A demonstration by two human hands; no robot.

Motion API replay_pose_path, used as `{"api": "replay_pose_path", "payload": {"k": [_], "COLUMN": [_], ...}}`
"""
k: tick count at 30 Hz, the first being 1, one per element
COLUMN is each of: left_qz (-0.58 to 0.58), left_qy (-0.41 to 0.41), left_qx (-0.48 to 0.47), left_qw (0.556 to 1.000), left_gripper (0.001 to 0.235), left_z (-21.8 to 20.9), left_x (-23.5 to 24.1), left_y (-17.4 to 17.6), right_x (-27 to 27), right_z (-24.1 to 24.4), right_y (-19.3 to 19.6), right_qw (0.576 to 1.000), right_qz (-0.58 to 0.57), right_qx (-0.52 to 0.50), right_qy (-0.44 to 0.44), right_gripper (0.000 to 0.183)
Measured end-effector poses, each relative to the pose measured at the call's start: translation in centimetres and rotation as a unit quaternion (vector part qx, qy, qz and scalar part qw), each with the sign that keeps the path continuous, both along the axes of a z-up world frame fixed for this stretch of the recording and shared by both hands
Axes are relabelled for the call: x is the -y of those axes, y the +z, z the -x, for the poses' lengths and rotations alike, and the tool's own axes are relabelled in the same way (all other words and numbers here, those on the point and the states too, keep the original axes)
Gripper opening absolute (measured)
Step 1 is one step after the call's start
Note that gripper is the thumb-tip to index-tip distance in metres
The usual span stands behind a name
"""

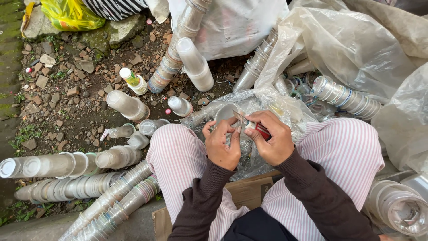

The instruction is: The person sits on the ground and uses a utility knife to cut the rims off clear plastic cups. They hold each cup with one hand and carefully slice around the top edge, then place the cut pieces aside.

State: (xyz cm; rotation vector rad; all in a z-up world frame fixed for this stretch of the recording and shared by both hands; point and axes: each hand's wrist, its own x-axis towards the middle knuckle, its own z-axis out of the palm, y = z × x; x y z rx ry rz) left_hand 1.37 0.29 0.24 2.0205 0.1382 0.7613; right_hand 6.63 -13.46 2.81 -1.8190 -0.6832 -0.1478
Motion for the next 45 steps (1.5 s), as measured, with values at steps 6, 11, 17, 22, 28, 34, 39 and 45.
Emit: {"api": "replay_pose_path", "payload": {"k": [6,11,17,22,28,34,39,45], "left_qz": [-0.087,-0.090,-0.074,-0.069,-0.013,-0.035,-0.207,-0.108], "left_qy": [-0.006,-0.023,-0.052,-0.066,-0.034,0.009,-0.023,-0.019], "left_qx": [0.017,0.022,0.023,0.022,0.016,-0.082,-0.029,-0.041], "left_qw": [0.996,0.995,0.996,0.995,0.999,0.996,0.978,0.993], "left_gripper": [0.032,0.027,0.029,0.030,0.025,0.016,0.020,0.016], "left_z": [0.1,0.2,0.1,0.1,0.0,-0.1,-0.3,0.1], "left_x": [-0.4,-0.2,-0.1,-0.1,0.4,0.4,0.2,0.0], "left_y": [-2.0,0.3,0.1,0.2,-1.1,-0.4,-0.8,-0.1], "right_x": [0.0,-0.2,-0.2,-0.2,-0.1,0.3,2.3,3.6], "right_z": [0.0,0.3,0.4,0.6,0.6,0.6,-1.7,-1.1], "right_y": [-0.1,-0.3,0.3,1.3,1.0,0.5,-3.4,0.3], "right_qw": [1.000,0.999,0.998,0.998,0.998,0.998,0.956,0.985], "right_qz": [-0.006,-0.006,-0.001,-0.002,0.031,0.029,-0.167,-0.028], "right_qx": [0.005,0.011,0.014,-0.018,-0.015,-0.050,-0.231,-0.159], "right_qy": [-0.008,-0.030,-0.055,-0.056,-0.043,0.010,0.070,0.061], "right_gripper": [0.019,0.020,0.020,0.023,0.029,0.025,0.032,0.032]}}
